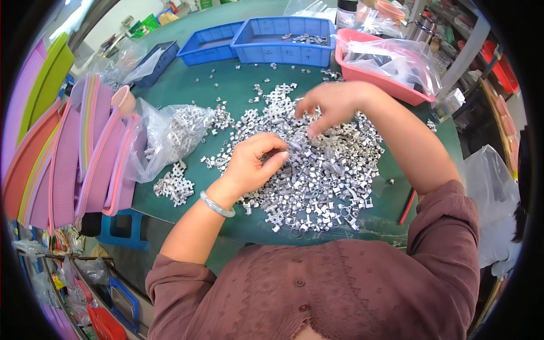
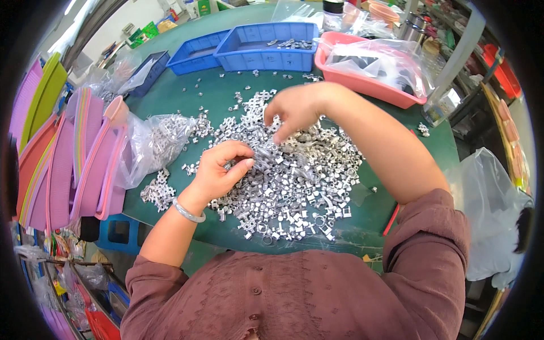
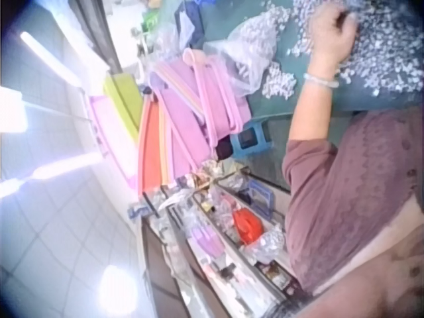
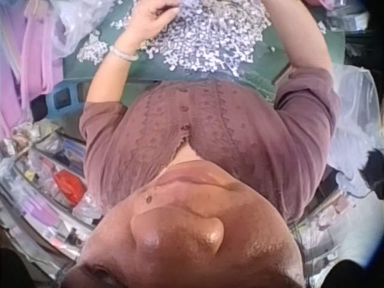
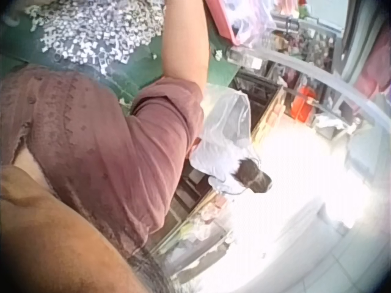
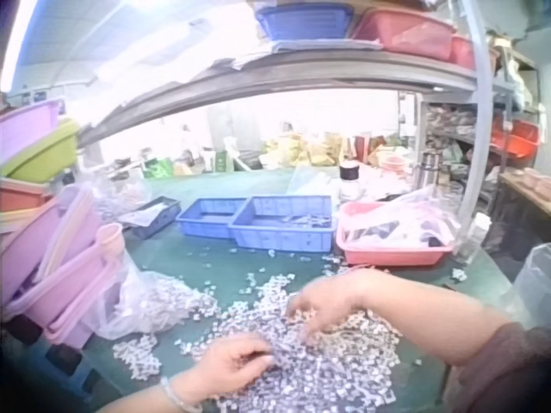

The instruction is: The person picks up and connects small silver puzzle-piece-shaped components by hand on a green workbench. The person uses red-handled pliers to trim or adjust parts and moves finished assemblies into plastic bags.

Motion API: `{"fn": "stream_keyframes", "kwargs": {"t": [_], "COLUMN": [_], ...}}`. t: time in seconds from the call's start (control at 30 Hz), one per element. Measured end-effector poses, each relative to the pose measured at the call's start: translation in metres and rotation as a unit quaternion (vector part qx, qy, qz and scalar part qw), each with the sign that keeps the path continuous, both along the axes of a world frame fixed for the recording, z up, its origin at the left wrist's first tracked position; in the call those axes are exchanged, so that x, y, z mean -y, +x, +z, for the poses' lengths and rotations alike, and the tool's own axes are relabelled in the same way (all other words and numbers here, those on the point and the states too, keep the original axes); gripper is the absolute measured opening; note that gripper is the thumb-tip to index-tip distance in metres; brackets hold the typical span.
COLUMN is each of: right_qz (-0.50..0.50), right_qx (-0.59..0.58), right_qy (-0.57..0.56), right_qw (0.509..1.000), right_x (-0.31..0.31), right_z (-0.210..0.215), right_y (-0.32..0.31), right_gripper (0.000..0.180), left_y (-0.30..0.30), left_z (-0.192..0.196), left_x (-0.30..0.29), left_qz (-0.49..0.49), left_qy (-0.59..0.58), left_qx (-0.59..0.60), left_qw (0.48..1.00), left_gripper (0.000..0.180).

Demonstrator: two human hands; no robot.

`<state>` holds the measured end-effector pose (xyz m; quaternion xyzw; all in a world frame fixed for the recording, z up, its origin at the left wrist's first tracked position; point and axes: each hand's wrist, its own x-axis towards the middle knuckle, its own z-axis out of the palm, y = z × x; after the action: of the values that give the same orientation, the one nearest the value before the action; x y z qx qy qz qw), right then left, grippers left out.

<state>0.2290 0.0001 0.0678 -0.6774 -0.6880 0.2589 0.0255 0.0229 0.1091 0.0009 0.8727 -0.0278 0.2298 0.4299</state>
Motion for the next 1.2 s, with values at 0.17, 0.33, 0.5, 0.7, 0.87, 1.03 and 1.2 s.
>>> {"fn": "stream_keyframes", "kwargs": {"t": [0.17, 0.33, 0.5, 0.7, 0.87, 1.03, 1.2], "right_qz": [-0.126, -0.146, -0.128, -0.129, -0.101, -0.135, -0.072], "right_qx": [0.036, 0.046, 0.042, -0.037, 0.028, -0.021, -0.033], "right_qy": [0.119, 0.137, 0.161, 0.126, 0.132, 0.152, 0.143], "right_qw": [0.984, 0.979, 0.978, 0.983, 0.986, 0.979, 0.986], "right_x": [-0.052, -0.084, -0.077, -0.061, -0.059, -0.045, -0.016], "right_z": [-0.050, -0.084, -0.081, -0.069, -0.075, -0.064, -0.052], "right_y": [0.053, 0.047, 0.040, 0.039, 0.031, 0.023, 0.005], "right_gripper": [0.053, 0.063, 0.053, 0.046, 0.039, 0.031, 0.025], "left_y": [0.021, 0.028, 0.052, 0.058, 0.068, 0.072, 0.059], "left_z": [-0.017, -0.041, -0.045, -0.035, -0.031, -0.013, 0.003], "left_x": [-0.036, -0.083, -0.063, -0.060, -0.059, -0.041, -0.025], "left_qz": [0.191, 0.263, 0.196, 0.191, 0.085, 0.126, 0.066], "left_qy": [0.110, 0.227, 0.124, 0.112, -0.046, 0.027, 0.060], "left_qx": [-0.021, -0.126, -0.148, -0.205, -0.209, -0.253, -0.268], "left_qw": [0.975, 0.929, 0.961, 0.953, 0.973, 0.959, 0.959], "left_gripper": [0.013, 0.039, 0.040, 0.049, 0.049, 0.041, 0.032]}}
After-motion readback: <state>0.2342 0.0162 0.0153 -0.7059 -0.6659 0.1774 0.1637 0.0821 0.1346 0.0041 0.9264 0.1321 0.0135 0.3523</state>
